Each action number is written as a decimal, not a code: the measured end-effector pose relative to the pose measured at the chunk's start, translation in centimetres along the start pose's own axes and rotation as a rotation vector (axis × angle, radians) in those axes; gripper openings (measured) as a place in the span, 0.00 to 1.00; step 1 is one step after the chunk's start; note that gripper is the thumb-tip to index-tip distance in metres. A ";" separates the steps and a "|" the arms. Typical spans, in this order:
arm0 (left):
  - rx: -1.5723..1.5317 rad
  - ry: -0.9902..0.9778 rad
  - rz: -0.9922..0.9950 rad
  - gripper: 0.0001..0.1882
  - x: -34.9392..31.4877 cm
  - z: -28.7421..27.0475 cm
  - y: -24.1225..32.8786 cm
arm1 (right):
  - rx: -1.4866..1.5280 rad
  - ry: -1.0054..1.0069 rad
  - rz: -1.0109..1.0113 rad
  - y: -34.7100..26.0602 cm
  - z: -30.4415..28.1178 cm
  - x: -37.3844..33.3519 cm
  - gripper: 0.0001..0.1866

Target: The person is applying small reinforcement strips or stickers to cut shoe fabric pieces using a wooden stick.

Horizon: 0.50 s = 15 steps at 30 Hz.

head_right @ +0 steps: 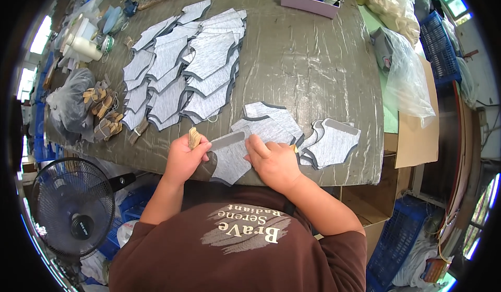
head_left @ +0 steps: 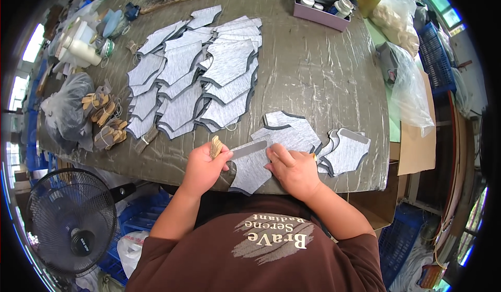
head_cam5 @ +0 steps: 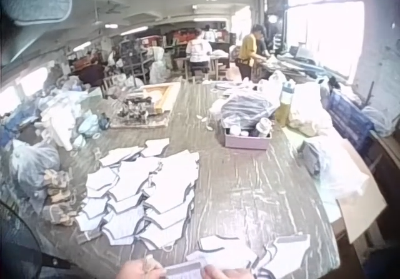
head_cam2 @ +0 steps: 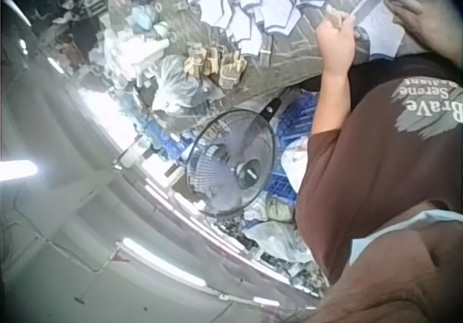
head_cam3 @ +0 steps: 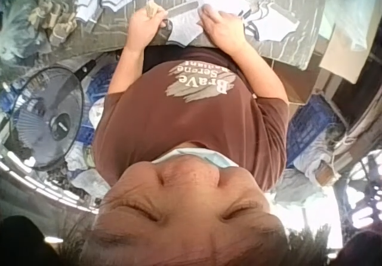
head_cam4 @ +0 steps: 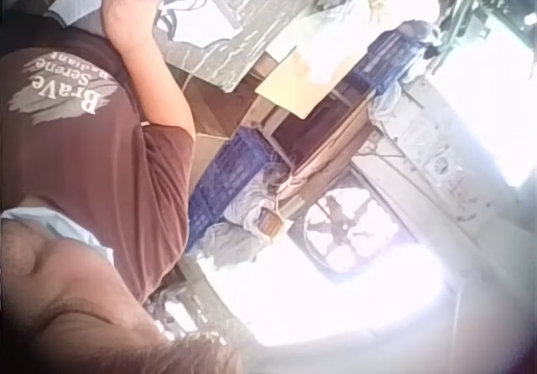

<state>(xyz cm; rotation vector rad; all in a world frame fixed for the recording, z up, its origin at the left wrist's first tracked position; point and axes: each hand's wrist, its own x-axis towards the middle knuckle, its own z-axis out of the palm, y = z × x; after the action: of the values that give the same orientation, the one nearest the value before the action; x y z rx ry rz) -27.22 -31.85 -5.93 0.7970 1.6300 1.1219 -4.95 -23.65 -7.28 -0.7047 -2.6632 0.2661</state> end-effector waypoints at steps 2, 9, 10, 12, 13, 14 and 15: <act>0.051 -0.001 -0.040 0.03 0.4 0.5 0.4 | 0.001 0.004 0.001 0.1 0.0 0.0 0.17; 0.049 -0.009 -0.052 0.04 0.6 0.5 0.3 | 0.015 -0.015 0.007 0.0 0.1 0.1 0.17; 0.050 -0.008 -0.054 0.04 0.7 0.6 0.4 | 0.017 -0.020 0.014 0.0 0.0 0.1 0.17; 0.053 -0.018 -0.062 0.04 0.9 0.6 0.5 | 0.003 -0.017 0.006 0.1 0.0 0.2 0.17; 0.053 -0.017 -0.063 0.04 0.9 0.7 0.5 | -0.012 -0.015 -0.004 0.1 0.0 0.2 0.16; 0.067 -0.013 -0.057 0.04 0.9 0.7 0.5 | -0.010 -0.015 -0.005 0.2 -0.1 0.2 0.16; 0.080 -0.010 -0.050 0.04 0.9 0.7 0.5 | -0.028 -0.021 -0.009 0.2 -0.1 0.3 0.16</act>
<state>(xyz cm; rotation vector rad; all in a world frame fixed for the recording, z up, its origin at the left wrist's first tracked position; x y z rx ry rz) -26.83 -30.65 -5.85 0.8077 1.6868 1.0215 -5.08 -23.35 -7.13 -0.7014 -2.6944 0.2357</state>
